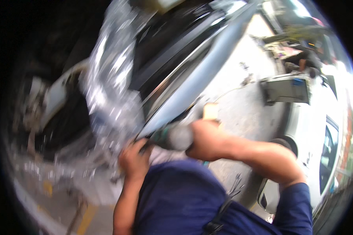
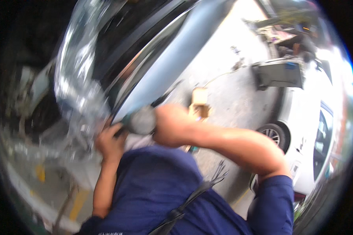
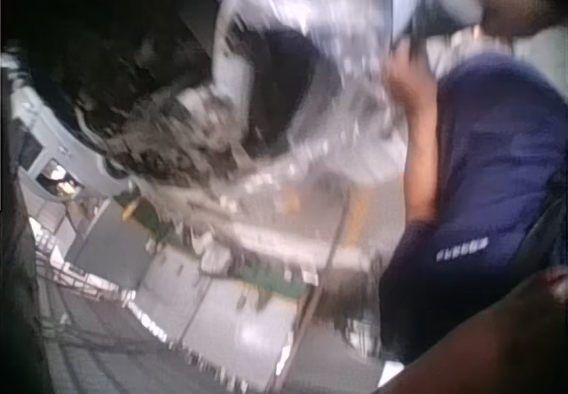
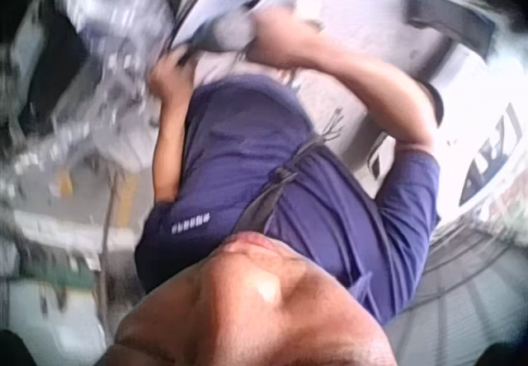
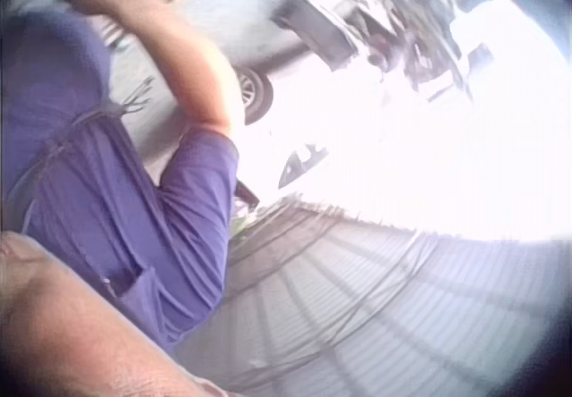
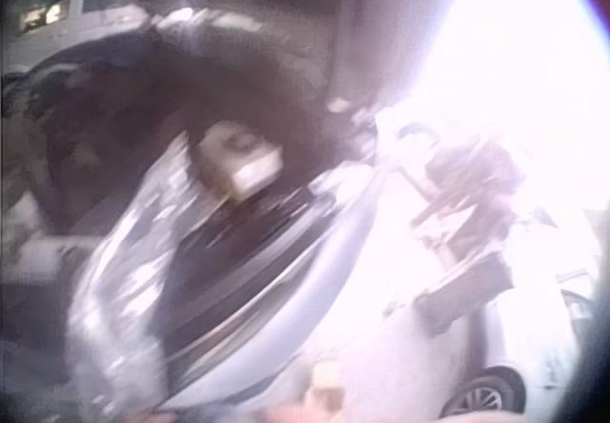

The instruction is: The person aligns and secures a car front bumper to the vehicle using a cordless drill and hand adjustments. They repeatedly position the bumper, fasten screws, and check fitment along the edges and center grille area.

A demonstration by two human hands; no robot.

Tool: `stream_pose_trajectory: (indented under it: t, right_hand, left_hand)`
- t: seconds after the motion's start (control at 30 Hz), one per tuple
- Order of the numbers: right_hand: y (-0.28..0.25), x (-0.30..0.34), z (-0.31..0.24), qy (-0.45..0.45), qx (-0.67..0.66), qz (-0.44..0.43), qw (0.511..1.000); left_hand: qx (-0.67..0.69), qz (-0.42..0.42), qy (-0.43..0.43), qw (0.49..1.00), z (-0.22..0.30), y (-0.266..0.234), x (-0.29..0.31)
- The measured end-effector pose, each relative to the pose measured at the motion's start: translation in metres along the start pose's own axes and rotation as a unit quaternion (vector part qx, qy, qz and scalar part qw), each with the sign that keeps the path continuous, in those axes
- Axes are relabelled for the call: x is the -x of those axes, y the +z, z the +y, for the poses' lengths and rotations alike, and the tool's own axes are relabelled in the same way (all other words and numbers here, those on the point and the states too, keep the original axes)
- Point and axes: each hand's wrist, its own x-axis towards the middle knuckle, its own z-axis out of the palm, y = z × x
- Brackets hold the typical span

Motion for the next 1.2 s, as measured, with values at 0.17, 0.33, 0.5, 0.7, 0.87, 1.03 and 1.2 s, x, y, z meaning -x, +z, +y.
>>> stream_pose_trajectory:
  t: [0.17,0.33,0.5,0.7,0.87,1.03,1.2]
  right_hand:
    - [-0.007,0.015,0.011,-0.053,-0.09,0.028,0.994]
    - [0.018,-0.005,0.028,-0.093,-0.144,0.055,0.984]
    - [0.02,-0.011,0.025,-0.056,-0.154,0.044,0.986]
    - [0.016,0.008,0.022,-0.056,-0.163,0.058,0.983]
    - [0.003,0.035,0.048,-0.104,-0.254,0.071,0.959]
    - [0.019,0.078,0.101,-0.1,-0.389,0.14,0.905]
    - [0.085,0.093,0.157,-0.058,-0.468,0.196,0.86]
  left_hand:
    - [0.037,-0.064,-0.077,0.994,-0.026,0.018,0.01]
    - [0.027,0.013,0.005,1.0,0.006,0.008,0.005]
    - [0.044,0.014,-0.021,0.999,0.007,0.001,0.007]
    - [0.015,0.005,-0.006,1.0,0.003,0.0,0.007]
    - [-0.014,-0.008,-0.014,1.0,0.016,-0.005,0.008]
    - [-0.094,-0.024,0.064,0.993,0.014,-0.012,0.013]
    - [-0.148,-0.006,0.202,0.968,-0.011,0.002,0.011]
